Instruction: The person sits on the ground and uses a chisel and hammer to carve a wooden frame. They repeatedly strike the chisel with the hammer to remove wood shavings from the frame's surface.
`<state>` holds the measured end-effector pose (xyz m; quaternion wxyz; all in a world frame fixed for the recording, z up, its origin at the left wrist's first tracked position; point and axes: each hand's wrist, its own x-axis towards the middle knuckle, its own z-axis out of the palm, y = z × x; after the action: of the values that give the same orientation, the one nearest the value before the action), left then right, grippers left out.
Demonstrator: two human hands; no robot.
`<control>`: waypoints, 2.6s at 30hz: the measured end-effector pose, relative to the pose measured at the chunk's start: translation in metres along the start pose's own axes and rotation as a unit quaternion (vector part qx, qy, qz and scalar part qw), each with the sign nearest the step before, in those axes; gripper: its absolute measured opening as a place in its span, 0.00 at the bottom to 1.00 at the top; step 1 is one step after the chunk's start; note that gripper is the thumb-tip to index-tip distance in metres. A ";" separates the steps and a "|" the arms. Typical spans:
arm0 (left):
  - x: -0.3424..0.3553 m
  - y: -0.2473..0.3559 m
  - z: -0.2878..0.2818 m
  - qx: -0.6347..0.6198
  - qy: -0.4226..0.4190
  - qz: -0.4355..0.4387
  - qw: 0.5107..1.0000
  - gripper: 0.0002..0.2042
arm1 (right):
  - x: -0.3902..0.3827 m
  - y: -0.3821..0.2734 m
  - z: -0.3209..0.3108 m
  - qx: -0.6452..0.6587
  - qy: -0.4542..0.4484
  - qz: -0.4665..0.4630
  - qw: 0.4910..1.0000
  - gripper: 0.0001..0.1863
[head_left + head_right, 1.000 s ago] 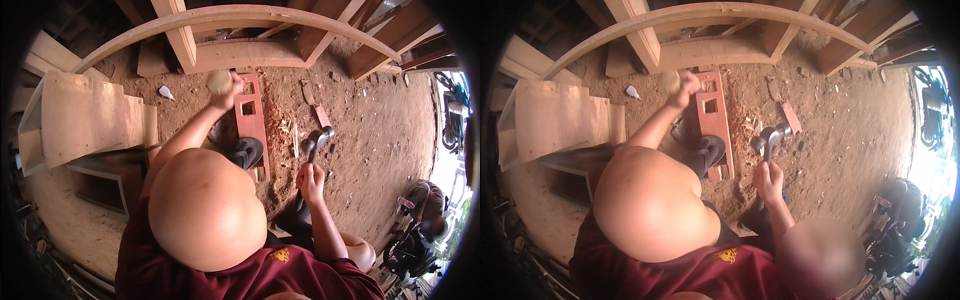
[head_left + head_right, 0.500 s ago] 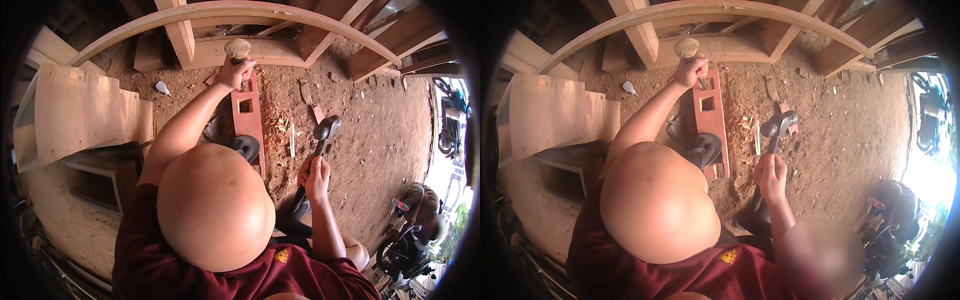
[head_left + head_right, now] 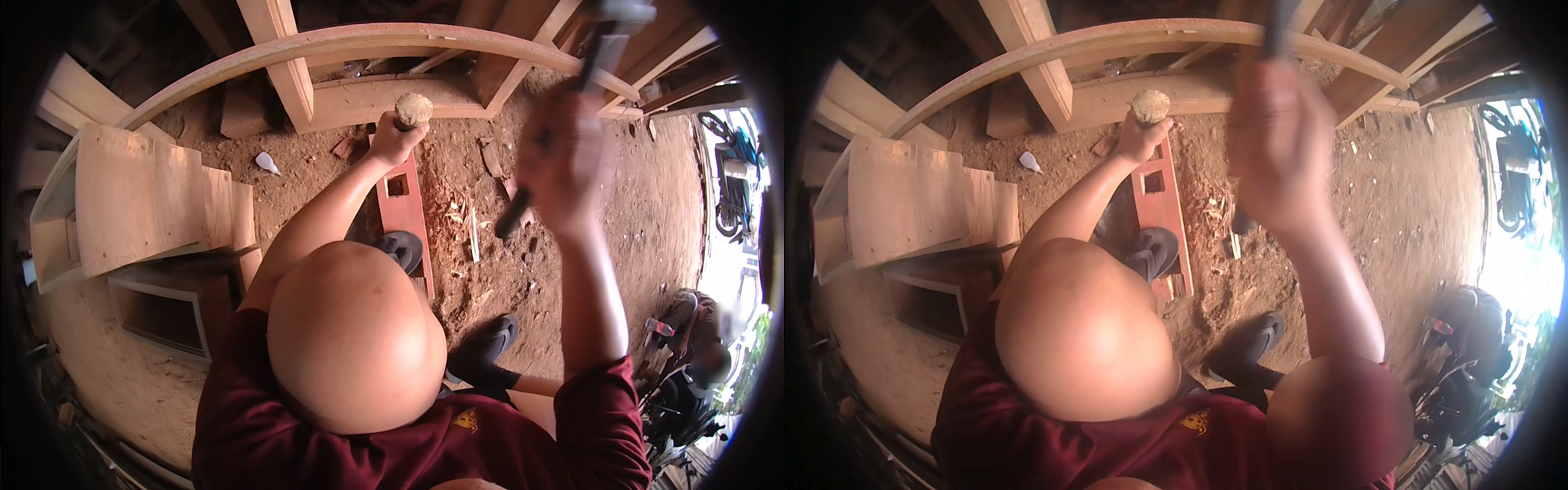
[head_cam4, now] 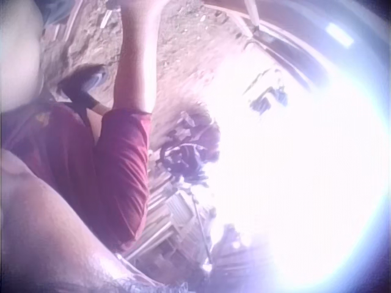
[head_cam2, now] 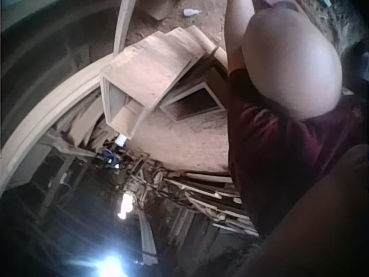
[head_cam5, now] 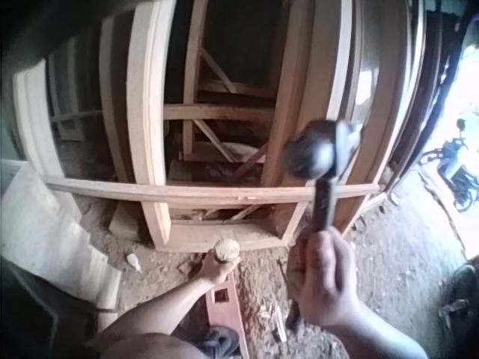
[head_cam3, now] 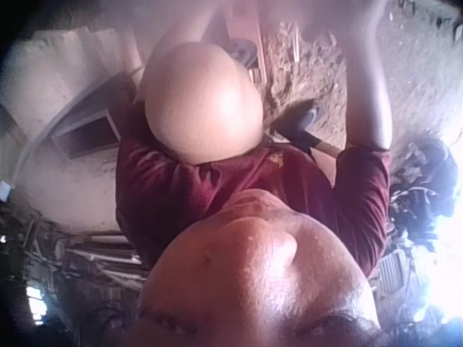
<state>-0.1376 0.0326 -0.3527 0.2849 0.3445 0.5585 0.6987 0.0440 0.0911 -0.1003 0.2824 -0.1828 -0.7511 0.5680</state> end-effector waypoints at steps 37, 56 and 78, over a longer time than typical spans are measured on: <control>-0.074 -0.029 0.006 0.183 -0.255 0.312 0.897 0.09 | -0.121 0.099 0.007 0.116 -0.005 0.427 0.897 0.23; -0.036 -0.036 -0.043 0.058 -0.081 0.082 0.992 0.09 | -0.124 0.033 -0.008 0.075 0.030 0.285 0.955 0.30; 0.010 0.001 -0.013 -0.032 -0.055 -0.017 0.998 0.16 | -0.098 0.001 -0.005 0.056 0.085 0.230 0.968 0.31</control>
<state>-0.1539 0.0332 -0.3516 0.3379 0.3637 0.5247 0.6915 0.1231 0.0365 -0.1213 0.2168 -0.3822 -0.6291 0.6412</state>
